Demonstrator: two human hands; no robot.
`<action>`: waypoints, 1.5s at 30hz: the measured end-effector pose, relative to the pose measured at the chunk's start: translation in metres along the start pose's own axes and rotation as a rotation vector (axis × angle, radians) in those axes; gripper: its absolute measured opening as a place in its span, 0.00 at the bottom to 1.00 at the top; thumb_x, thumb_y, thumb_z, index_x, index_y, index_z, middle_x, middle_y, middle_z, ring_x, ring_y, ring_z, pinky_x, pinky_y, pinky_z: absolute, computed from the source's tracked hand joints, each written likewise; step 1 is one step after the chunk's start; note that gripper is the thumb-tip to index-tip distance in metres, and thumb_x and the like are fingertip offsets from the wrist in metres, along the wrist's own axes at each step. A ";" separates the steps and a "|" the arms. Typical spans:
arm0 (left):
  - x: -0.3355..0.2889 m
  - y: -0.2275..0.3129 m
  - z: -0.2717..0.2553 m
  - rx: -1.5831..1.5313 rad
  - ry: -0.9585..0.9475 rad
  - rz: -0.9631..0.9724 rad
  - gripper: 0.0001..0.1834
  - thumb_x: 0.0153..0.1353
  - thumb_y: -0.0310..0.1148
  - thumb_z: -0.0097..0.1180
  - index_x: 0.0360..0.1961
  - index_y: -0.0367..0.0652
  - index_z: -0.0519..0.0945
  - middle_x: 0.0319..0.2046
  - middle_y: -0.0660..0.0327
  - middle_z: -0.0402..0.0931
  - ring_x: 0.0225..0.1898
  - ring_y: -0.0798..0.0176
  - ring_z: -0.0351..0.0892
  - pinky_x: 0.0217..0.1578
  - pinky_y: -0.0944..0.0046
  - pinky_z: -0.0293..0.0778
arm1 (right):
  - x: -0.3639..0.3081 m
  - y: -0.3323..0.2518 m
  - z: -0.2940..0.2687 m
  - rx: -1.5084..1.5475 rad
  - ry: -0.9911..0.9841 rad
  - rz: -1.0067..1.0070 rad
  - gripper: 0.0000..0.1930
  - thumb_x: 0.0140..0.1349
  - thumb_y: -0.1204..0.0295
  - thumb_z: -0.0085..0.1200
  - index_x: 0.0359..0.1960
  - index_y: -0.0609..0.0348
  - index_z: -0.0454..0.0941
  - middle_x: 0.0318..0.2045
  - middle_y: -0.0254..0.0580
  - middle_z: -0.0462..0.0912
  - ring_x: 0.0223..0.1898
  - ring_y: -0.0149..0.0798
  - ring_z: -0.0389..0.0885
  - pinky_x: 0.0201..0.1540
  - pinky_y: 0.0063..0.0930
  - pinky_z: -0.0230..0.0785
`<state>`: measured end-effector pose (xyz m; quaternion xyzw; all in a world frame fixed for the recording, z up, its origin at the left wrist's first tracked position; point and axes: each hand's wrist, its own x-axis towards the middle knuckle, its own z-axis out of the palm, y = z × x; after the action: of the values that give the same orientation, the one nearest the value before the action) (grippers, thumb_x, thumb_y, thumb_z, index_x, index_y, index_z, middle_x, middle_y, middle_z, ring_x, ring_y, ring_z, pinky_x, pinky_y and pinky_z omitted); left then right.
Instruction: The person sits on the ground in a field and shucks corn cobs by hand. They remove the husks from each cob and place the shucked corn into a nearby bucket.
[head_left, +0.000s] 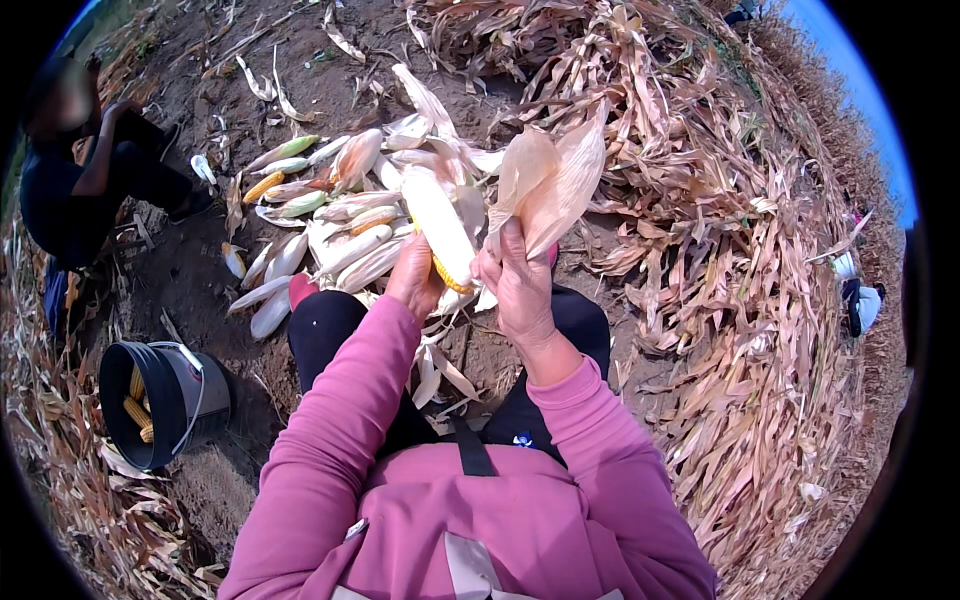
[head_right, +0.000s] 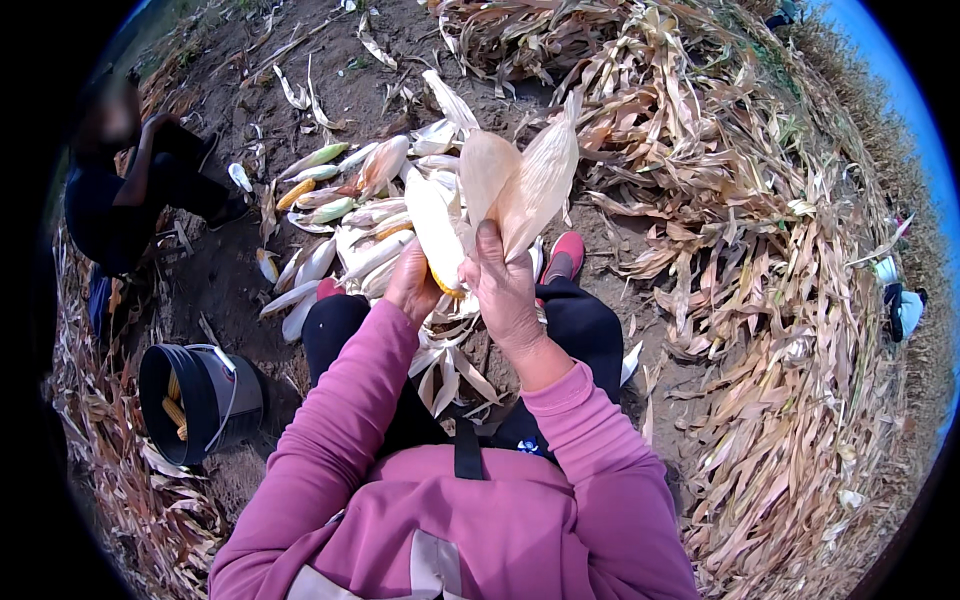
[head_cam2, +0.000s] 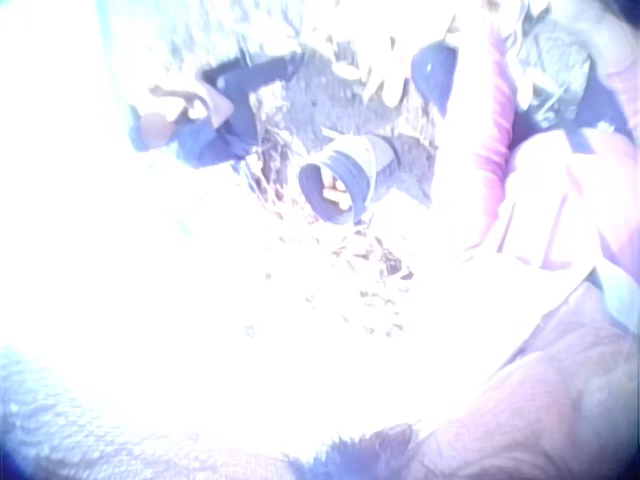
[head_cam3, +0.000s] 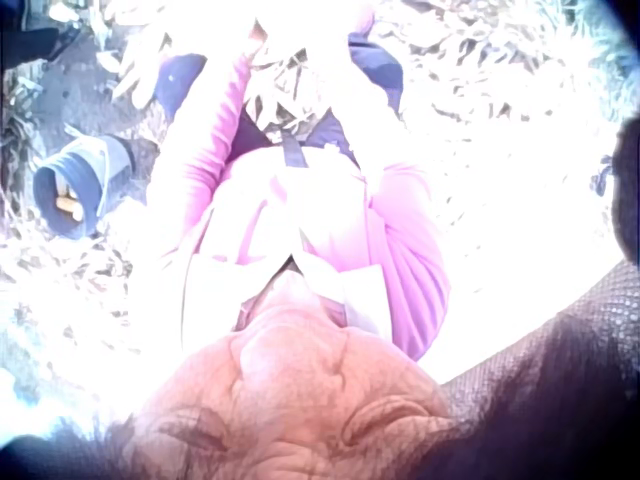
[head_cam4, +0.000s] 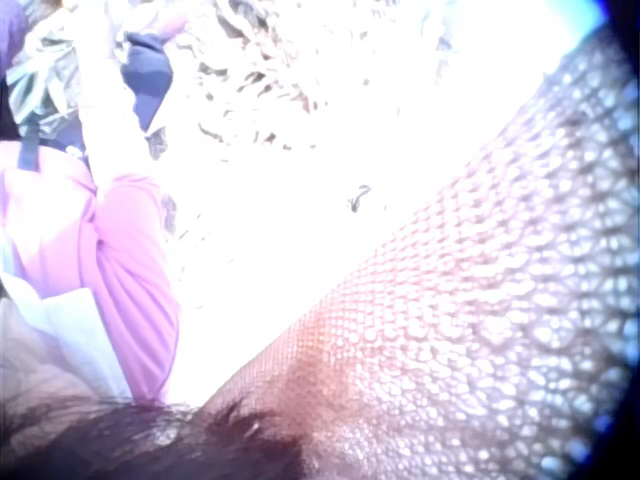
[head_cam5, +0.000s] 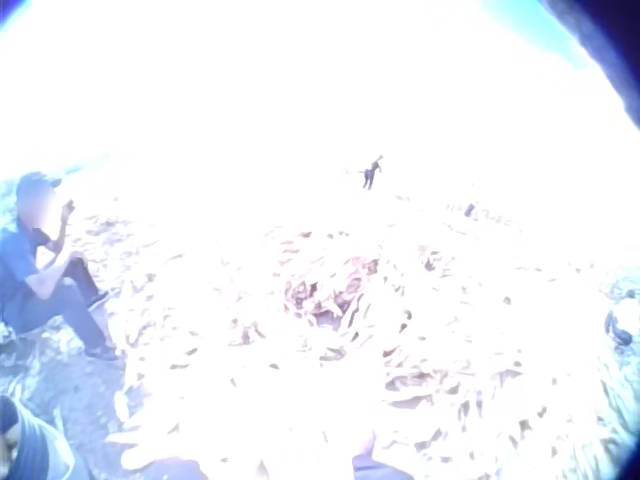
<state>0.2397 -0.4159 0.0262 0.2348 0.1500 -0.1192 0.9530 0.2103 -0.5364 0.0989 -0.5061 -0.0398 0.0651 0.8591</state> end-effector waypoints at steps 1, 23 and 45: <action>0.003 -0.001 0.000 0.020 0.033 0.085 0.15 0.65 0.34 0.49 0.49 0.40 0.69 0.39 0.59 0.77 0.38 0.63 0.79 0.38 0.61 0.79 | 0.006 0.000 -0.003 -0.024 0.060 -0.053 0.16 0.64 0.59 0.52 0.31 0.60 0.71 0.21 0.28 0.66 0.21 0.25 0.63 0.29 0.22 0.64; -0.018 -0.010 -0.003 0.339 0.048 -0.028 0.18 0.67 0.40 0.45 0.52 0.40 0.69 0.45 0.59 0.73 0.44 0.66 0.74 0.38 0.66 0.72 | 0.003 0.010 0.029 -0.663 -0.223 -0.287 0.18 0.68 0.59 0.45 0.40 0.64 0.75 0.25 0.40 0.77 0.28 0.33 0.74 0.32 0.26 0.67; -0.024 -0.045 0.007 0.857 -0.221 0.254 0.27 0.45 0.39 0.70 0.42 0.40 0.71 0.37 0.62 0.75 0.38 0.67 0.75 0.41 0.66 0.71 | 0.033 -0.020 -0.002 0.161 0.031 0.065 0.19 0.71 0.55 0.35 0.23 0.51 0.61 0.11 0.24 0.50 0.11 0.22 0.44 0.15 0.20 0.42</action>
<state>0.2058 -0.4546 0.0217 0.6102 -0.0453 -0.0770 0.7872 0.2450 -0.5427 0.1154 -0.4374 -0.0047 0.0880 0.8950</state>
